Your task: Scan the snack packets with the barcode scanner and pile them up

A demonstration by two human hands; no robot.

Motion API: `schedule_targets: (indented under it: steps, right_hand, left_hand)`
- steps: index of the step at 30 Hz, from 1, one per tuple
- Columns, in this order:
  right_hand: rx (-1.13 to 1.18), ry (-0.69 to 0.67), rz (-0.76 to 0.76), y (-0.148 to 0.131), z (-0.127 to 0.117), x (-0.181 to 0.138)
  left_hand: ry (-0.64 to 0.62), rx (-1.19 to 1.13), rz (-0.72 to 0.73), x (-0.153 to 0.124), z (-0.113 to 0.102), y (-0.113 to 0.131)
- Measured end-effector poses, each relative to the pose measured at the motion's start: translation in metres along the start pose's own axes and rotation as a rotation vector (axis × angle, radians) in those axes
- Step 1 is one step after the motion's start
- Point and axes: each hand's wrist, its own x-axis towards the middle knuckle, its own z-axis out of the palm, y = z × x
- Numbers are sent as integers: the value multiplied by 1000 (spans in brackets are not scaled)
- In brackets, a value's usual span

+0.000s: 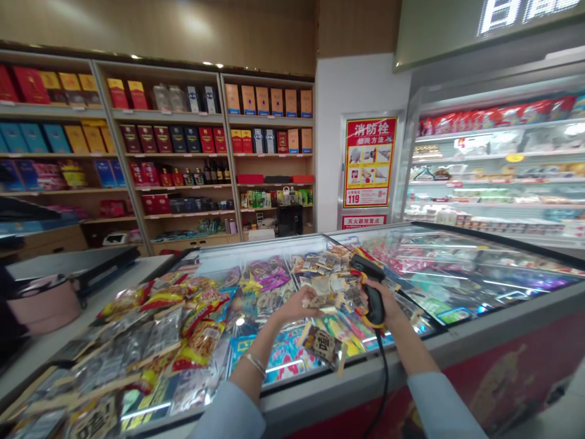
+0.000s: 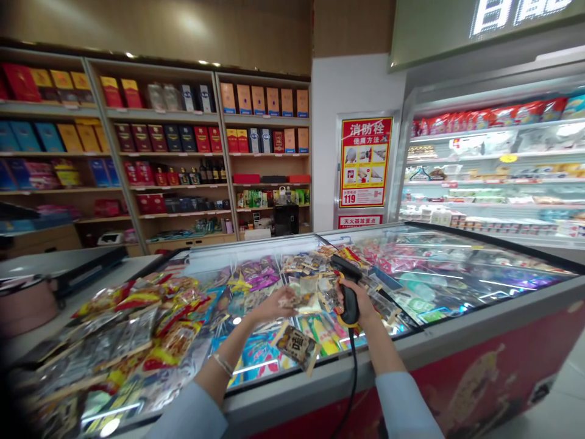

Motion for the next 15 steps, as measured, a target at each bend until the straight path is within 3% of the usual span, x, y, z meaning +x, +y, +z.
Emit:
schedule_targets:
  steps: [3,5,8,15]
  right_hand:
    - [0,11,-60,0,12,11]
    - [-32,-7,-66,1,23,18]
    - [-123,-40,-44,5,37,23]
    - [-188,-80,-3,17,41,16]
  left_hand:
    - [333,-367,-13,1,-24,1]
    - [464,-587,-8,0,-37,2]
    - [537,-760,8,-4,-51,4]
    - [585,-774,-17,-6,-63,0]
